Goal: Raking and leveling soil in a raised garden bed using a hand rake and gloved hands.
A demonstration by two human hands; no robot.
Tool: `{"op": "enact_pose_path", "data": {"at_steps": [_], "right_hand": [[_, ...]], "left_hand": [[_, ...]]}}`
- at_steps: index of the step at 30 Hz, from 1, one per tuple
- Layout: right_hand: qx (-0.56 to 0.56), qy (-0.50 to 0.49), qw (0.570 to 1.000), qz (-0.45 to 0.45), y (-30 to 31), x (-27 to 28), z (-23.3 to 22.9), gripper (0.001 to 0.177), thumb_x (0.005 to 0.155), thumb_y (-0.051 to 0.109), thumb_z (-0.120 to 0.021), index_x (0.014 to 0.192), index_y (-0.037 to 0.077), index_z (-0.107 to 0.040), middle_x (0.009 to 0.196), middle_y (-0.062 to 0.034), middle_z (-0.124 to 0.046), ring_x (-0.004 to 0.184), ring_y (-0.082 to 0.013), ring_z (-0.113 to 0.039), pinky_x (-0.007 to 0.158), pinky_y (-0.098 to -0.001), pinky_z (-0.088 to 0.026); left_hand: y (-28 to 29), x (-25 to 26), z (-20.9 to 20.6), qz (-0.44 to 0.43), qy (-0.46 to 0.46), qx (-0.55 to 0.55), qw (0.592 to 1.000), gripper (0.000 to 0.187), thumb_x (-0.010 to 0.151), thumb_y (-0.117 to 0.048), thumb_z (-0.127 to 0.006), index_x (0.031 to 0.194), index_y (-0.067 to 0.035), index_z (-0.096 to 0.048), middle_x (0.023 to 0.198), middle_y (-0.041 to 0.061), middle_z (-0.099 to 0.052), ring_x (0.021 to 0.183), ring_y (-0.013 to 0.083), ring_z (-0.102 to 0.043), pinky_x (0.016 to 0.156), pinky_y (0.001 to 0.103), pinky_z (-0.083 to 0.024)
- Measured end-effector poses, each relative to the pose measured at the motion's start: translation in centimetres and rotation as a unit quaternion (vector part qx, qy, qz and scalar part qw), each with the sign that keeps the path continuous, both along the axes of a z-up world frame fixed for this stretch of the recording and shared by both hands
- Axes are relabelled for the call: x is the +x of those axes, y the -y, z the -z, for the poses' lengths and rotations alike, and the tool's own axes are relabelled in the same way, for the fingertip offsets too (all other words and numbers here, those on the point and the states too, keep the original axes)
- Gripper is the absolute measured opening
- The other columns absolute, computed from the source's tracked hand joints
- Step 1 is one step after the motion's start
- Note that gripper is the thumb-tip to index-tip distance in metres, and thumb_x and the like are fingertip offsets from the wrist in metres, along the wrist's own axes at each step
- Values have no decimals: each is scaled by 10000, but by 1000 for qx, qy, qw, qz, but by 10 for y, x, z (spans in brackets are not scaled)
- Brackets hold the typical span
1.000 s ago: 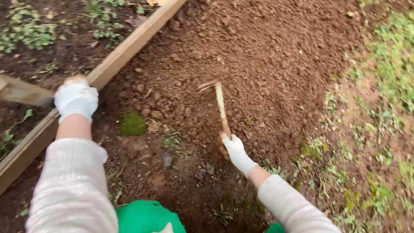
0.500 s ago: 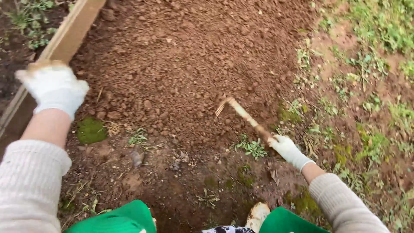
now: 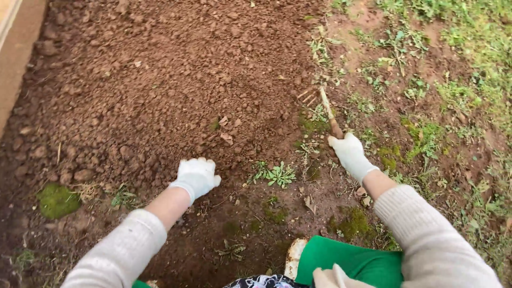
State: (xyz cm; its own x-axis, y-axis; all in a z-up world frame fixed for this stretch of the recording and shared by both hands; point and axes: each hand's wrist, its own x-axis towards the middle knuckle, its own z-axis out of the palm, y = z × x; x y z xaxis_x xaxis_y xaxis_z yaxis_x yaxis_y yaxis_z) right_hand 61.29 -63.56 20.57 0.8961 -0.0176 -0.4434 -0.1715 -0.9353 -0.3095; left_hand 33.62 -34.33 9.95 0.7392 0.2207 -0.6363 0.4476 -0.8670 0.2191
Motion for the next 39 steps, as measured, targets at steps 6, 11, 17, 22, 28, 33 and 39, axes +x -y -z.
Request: {"op": "enact_pose_path", "data": {"at_steps": [6,11,17,22,28,33,39], "right_hand": [[4,60,998,7,-38,-20,40,551,973,479,-622,1229,-8,-653,1186,-239,-694,1185,-356,-670,1038,-471,-521],[-47,240,960,-138,-38,-125,170,201,989,262,-572,980,61,-588,770,-112,-611,567,-273,-680,429,-400,-556],[130,-12,978,165,-83,-93,-3,479,919,393,-644,1239,44,-571,1195,-248,-680,1171,-343,-677,1052,-462,-528],[75,10,986,147,-74,-47,83,388,941,388,-587,1148,61,-562,1038,-186,-714,956,-329,-721,833,-472,-574],[43,-91,991,91,-89,-84,109,416,942,466,-565,1105,84,-546,1023,-167,-723,942,-391,-717,817,-509,-555],[167,-79,950,251,-80,-46,64,232,963,320,-662,1041,129,-556,813,-46,-735,615,-183,-719,562,-334,-616],[88,-120,967,208,-115,-57,84,257,1044,289,-567,1207,141,-434,897,-52,-633,655,-180,-629,534,-343,-531]], "left_hand": [[-1,20,-18,64,-37,12,997,616,965,-518,-440,1389,-92,-574,1312,177,-670,1232,344,-648,1074,557,-408],[-17,52,-107,39,-10,10,999,645,1032,-564,-376,1424,-74,-528,1325,168,-661,1258,310,-650,1104,518,-443],[-40,35,-218,-13,133,43,990,747,1024,-689,-336,1409,-93,-571,1330,184,-653,1304,296,-624,1151,466,-436],[-49,-19,-217,-78,270,63,958,641,999,-516,-494,1410,-28,-547,1410,244,-593,1347,372,-551,1158,480,-405],[-49,-12,-173,-121,280,28,952,729,924,-609,-472,1480,-139,-491,1586,173,-428,1417,353,-439,1125,509,-376],[-44,-29,-187,-182,165,-2,969,768,886,-678,-423,1497,-217,-470,1620,70,-391,1454,262,-413,1156,492,-353],[-48,-43,-191,-258,71,7,963,739,867,-631,-484,1495,-242,-462,1658,4,-316,1503,223,-339,1208,509,-292]]}}
